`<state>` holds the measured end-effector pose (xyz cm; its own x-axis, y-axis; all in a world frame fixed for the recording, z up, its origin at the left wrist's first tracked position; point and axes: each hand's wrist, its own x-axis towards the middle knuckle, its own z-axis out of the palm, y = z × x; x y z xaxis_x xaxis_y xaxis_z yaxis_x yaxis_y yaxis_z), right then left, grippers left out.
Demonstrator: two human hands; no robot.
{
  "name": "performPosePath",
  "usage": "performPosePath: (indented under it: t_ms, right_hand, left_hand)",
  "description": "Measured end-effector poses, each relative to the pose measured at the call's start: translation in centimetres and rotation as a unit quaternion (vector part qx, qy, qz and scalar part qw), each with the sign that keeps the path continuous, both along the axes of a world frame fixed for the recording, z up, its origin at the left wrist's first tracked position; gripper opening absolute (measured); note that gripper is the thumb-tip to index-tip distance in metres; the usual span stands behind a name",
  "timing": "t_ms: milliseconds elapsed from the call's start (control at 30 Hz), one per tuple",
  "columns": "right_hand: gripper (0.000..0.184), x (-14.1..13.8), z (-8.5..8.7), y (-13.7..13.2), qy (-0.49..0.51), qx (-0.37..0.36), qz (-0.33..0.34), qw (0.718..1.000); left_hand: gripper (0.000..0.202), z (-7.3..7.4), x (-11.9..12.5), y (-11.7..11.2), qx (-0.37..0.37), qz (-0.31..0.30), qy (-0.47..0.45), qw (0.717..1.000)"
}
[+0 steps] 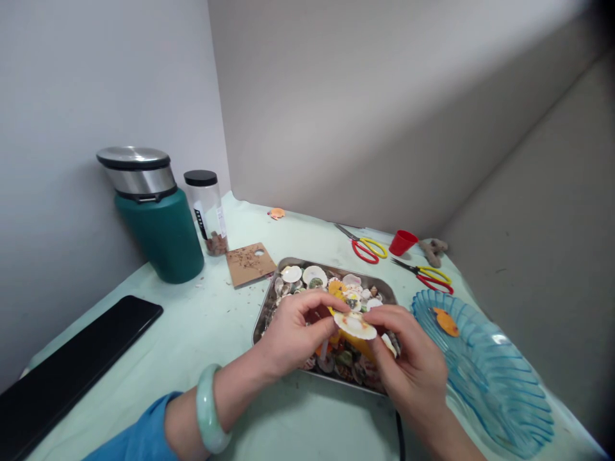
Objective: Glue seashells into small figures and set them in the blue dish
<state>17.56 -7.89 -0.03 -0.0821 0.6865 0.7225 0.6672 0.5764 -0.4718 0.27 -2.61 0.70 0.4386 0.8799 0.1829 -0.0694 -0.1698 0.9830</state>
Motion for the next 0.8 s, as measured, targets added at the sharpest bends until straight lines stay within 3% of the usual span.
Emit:
performPosePath:
  t_ms: [233, 800]
  right_hand:
    - [0.016, 0.14, -0.28, -0.06, 0.004, -0.023, 0.012, 1.0]
    - [0.014, 0.41, 0.13, -0.1, 0.089, -0.13, 0.146, 0.977]
  left_hand:
    - [0.009, 0.12, 0.05, 0.06, 0.044, -0.001, 0.01, 0.999]
    - [0.016, 0.29, -0.25, -0.12, 0.047, -0.079, 0.008, 0.996]
